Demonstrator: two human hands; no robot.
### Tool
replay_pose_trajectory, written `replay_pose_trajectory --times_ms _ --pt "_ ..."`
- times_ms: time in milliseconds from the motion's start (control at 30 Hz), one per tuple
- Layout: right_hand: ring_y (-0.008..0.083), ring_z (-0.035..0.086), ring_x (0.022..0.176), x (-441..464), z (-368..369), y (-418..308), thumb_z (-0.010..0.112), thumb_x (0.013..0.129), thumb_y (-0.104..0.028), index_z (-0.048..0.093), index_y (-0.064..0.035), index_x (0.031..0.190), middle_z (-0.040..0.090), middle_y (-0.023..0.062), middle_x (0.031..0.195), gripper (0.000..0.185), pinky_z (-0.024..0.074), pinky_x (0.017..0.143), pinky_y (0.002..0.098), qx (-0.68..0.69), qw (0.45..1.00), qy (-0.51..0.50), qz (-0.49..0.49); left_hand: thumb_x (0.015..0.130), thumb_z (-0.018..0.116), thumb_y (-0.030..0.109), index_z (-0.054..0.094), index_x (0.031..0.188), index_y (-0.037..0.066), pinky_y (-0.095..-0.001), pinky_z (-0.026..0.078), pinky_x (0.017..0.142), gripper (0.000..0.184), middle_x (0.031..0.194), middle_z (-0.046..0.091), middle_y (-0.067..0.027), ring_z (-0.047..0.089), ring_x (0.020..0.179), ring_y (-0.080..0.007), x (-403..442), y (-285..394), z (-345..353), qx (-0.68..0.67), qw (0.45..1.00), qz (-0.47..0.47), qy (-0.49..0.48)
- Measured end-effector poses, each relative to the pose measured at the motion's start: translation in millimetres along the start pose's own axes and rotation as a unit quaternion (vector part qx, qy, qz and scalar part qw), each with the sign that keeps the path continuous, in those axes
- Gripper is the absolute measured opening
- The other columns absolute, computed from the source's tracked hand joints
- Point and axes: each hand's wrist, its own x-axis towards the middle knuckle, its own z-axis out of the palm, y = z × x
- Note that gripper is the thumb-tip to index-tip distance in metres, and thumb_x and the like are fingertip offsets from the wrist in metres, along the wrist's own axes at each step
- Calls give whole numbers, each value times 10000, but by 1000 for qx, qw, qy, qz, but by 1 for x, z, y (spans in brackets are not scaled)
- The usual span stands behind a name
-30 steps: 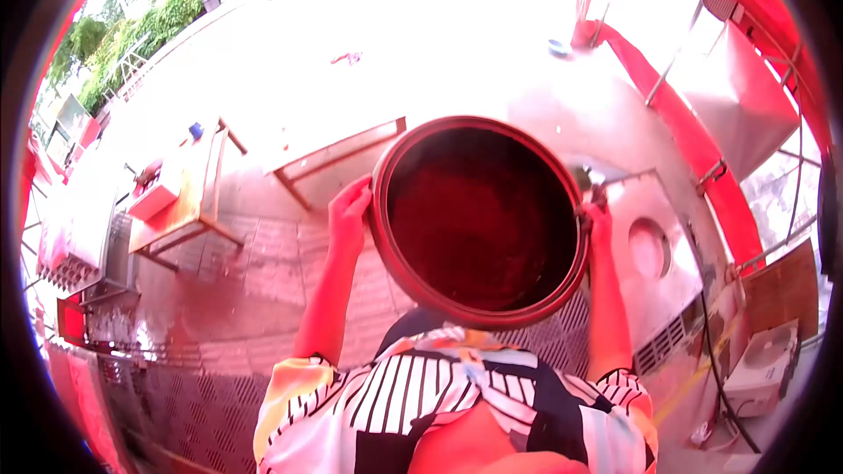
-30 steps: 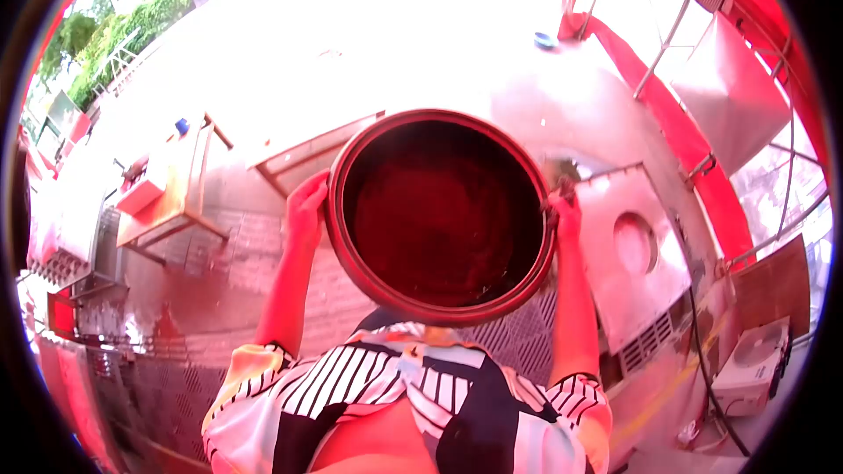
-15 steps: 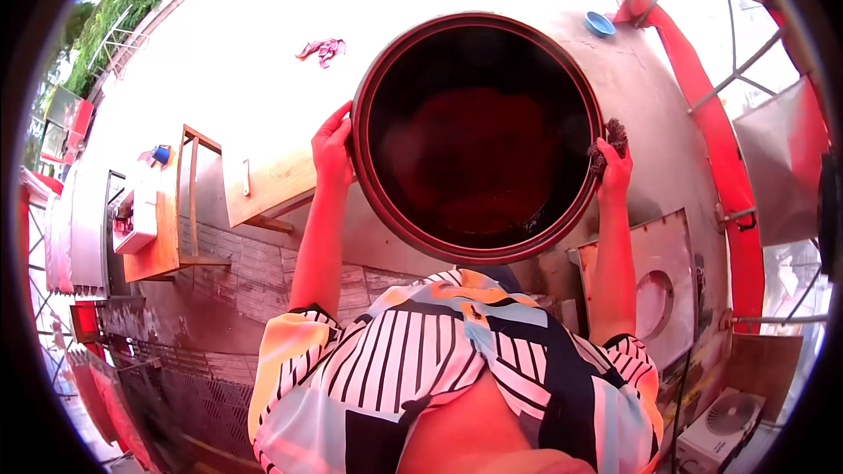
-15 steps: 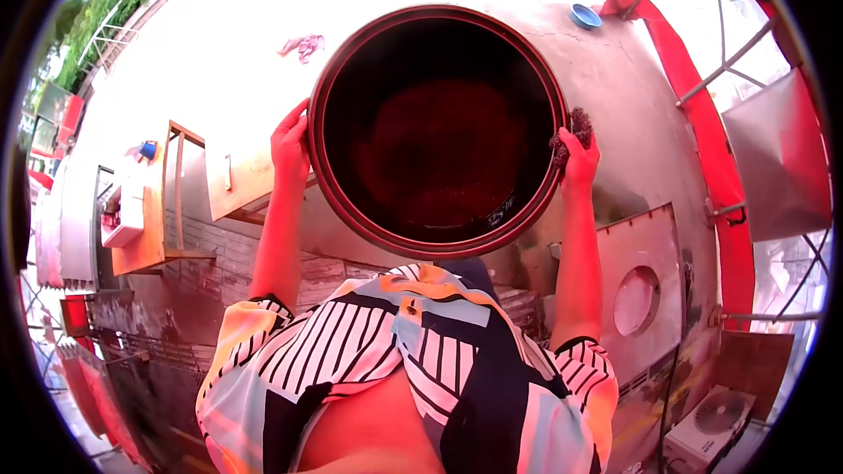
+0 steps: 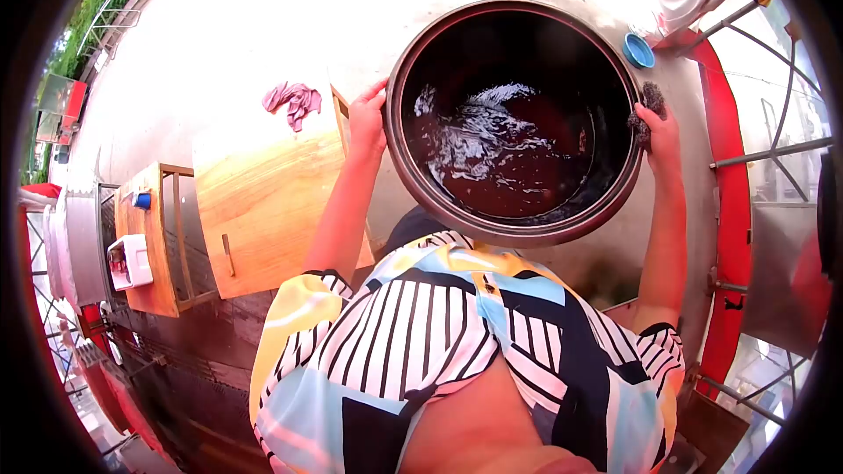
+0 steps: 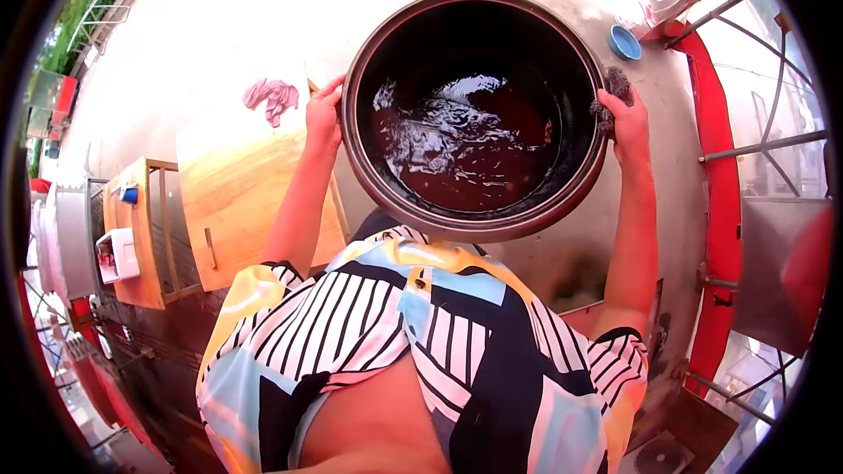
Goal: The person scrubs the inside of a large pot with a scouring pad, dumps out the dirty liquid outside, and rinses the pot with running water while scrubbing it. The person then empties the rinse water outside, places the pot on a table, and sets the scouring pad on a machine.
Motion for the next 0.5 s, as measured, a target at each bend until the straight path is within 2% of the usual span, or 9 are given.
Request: replay_pose_trajectory --times_ms 167,200,300,333,400,500 --pt "98 534 733 169 18 -34 608 777 -83 481 -29 1151 543 22 887 399 454 647 238 -14 999 31 -17 829 389 -42 528 1121 -82 -276 522 656 326 898 622 -149 621 720 -185 170 -16 65 34 998 -55 22" --pt "130 554 810 211 13 -31 636 752 -98 457 8 1171 566 66 947 468 460 728 270 -13 1000 22 -8 834 388 -38 530 1119 -81 -277 521 656 321 902 621 -150 619 726 -185 205 -14 83 37 997 -62 20" --pt "130 558 780 327 15 -16 638 748 -95 483 10 1125 574 63 915 421 461 709 268 13 999 0 39 848 385 -26 533 1113 -79 -281 518 661 308 914 619 -152 616 742 -185 304 -16 123 61 995 -71 21" --pt "129 560 718 360 22 -14 636 747 -95 522 11 1036 584 53 848 329 462 675 263 15 999 2 43 852 383 -23 533 1111 -79 -284 517 666 305 918 618 -154 614 746 -185 334 -15 134 79 994 -67 21" --pt "128 559 685 441 28 16 633 747 -91 541 8 979 586 51 810 269 464 647 264 35 997 -24 71 864 376 -10 530 1112 -83 -293 512 685 300 923 617 -153 607 761 -182 385 -14 153 101 993 -51 19" --pt "138 567 625 562 55 28 624 749 -72 563 2 885 585 56 739 167 474 575 277 89 990 -37 98 890 395 32 523 1124 -79 -268 495 691 289 945 611 -132 599 780 -168 472 -7 181 154 985 -34 69"
